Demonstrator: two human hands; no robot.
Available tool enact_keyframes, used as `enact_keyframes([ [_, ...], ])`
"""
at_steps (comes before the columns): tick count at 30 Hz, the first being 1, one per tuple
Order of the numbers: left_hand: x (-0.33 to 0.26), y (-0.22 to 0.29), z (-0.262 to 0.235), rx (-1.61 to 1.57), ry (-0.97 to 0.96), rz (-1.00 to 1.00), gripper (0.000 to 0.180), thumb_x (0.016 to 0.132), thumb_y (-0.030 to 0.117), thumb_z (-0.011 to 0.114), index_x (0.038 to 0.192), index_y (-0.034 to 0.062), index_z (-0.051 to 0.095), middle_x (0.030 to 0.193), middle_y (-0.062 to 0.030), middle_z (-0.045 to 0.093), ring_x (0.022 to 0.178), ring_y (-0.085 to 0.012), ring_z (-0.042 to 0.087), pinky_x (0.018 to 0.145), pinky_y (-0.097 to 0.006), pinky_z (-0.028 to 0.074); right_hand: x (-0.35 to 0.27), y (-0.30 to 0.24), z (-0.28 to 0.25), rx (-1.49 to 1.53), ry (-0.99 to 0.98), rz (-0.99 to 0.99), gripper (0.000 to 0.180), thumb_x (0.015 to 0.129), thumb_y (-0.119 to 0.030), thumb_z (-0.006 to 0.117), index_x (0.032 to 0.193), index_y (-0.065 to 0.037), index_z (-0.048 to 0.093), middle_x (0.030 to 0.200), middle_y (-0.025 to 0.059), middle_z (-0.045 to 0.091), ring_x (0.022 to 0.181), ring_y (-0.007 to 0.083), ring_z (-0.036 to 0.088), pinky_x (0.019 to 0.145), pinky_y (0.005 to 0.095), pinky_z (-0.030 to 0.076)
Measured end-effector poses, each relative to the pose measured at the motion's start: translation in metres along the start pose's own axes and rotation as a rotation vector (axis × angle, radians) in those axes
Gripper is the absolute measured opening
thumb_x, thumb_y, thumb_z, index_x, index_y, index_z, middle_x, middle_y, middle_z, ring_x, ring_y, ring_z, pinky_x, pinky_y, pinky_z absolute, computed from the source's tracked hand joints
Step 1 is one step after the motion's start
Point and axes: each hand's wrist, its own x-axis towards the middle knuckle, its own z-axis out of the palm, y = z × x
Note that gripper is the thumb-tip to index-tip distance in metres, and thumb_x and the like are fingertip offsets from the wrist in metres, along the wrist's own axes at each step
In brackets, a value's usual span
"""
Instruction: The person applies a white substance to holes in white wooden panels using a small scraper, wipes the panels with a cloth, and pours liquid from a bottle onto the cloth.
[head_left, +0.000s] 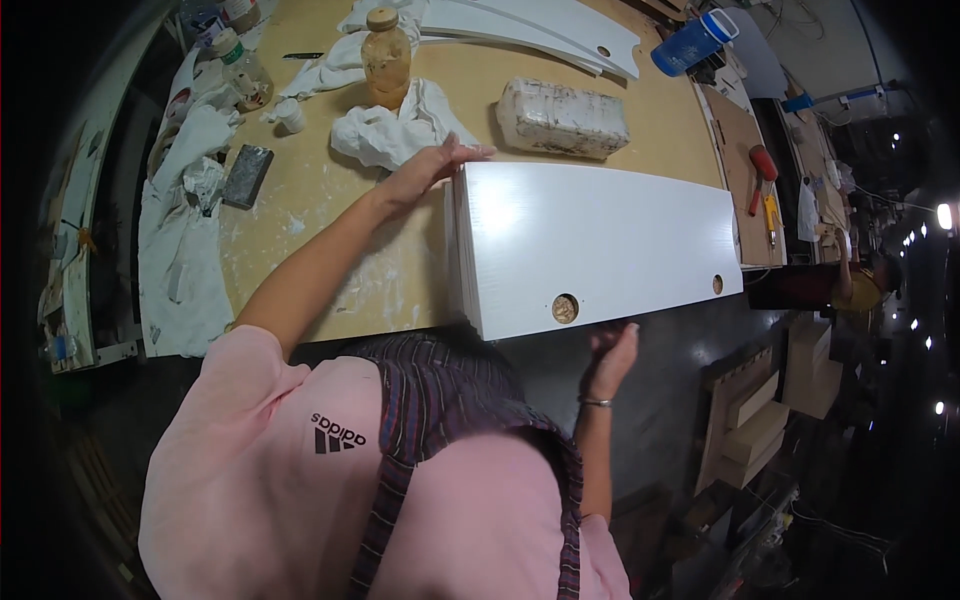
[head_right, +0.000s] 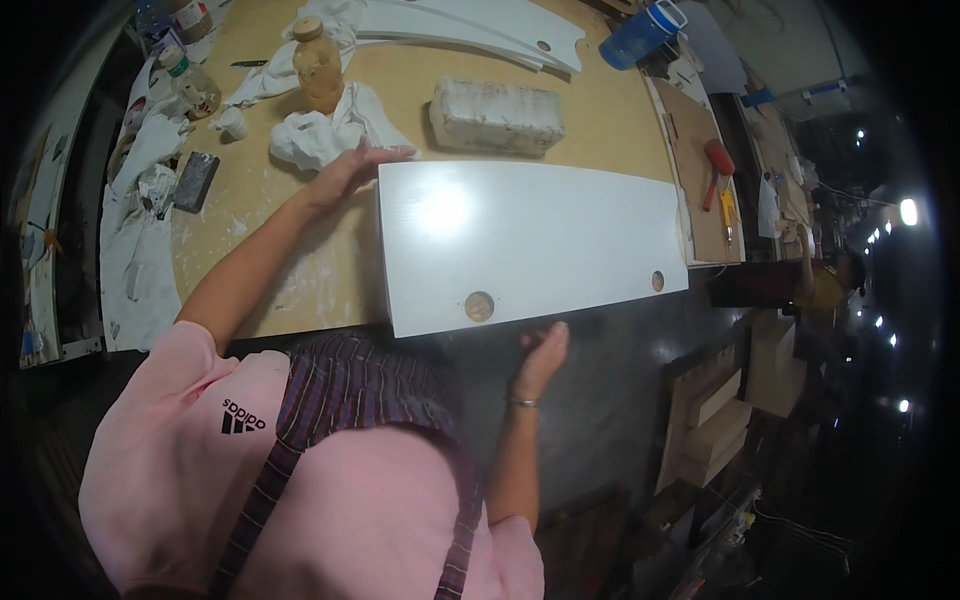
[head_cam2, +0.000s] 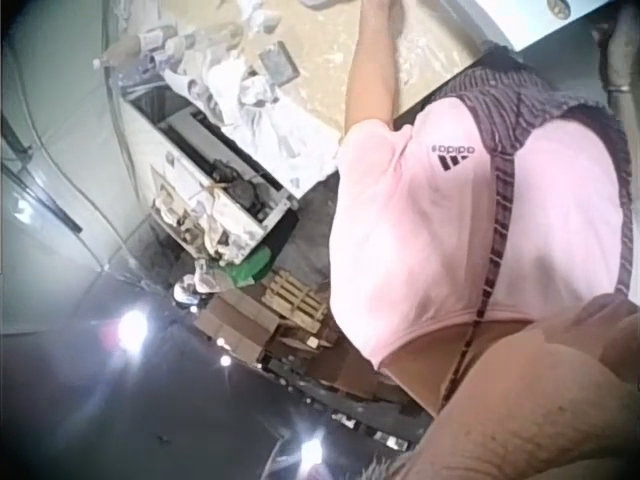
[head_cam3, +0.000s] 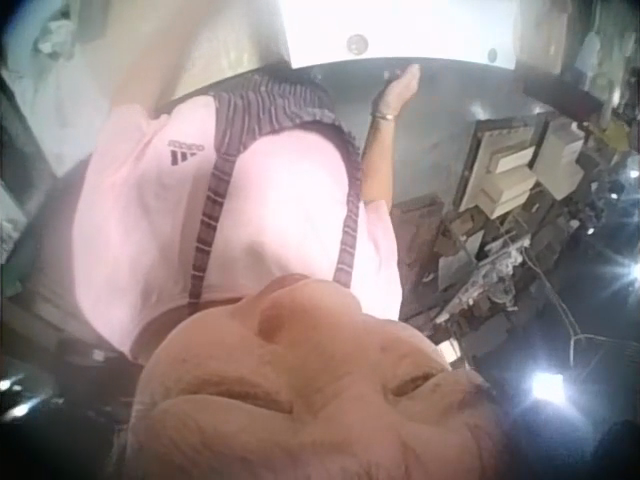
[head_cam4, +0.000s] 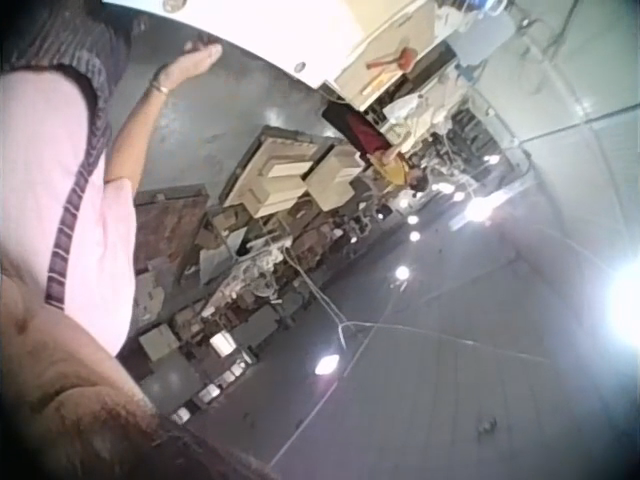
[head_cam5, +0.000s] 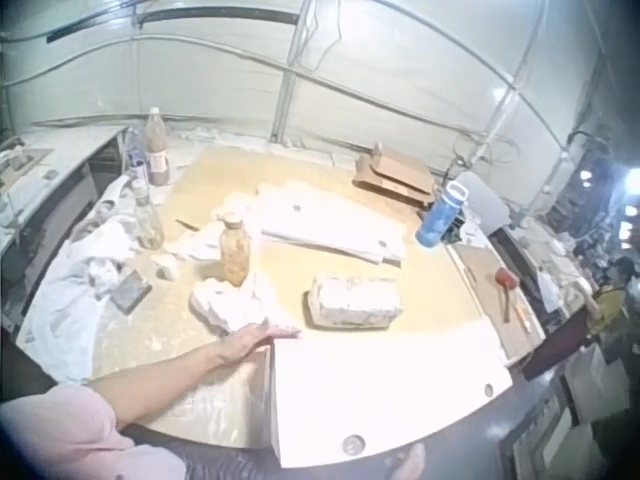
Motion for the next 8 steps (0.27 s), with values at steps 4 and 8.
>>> enact_keyframes([
  [4,0.017,-0.016,-0.022,0.218,-0.096,-0.145,0.076,0.099,0.063,0.025,0.13,0.0024,0.058,0.128,-0.0108,0.06,0.122,-0.0217,0.05,0.11,-0.036,0.031,-0.095,0.008,0.067,0.388,-0.228,0.197,0.054,0.103,-0.05,0.034,0.133,-0.009,0.047,0.126,0.0038,0.056,0.114,0.0175,0.053,0.097,0.0354,0.043],
  [8,0.029,-0.033,-0.036,0.345,-0.133,-0.134,0.07,0.096,0.061,0.038,0.128,0.0032,0.061,0.124,-0.0102,0.062,0.119,-0.0162,0.048,0.111,-0.034,0.027,-0.121,0.019,0.087,0.402,-0.407,0.174,0.059,0.103,-0.05,0.032,0.148,-0.012,0.029,0.148,0.0046,0.037,0.134,0.0232,0.037,0.112,0.0423,0.03],
])
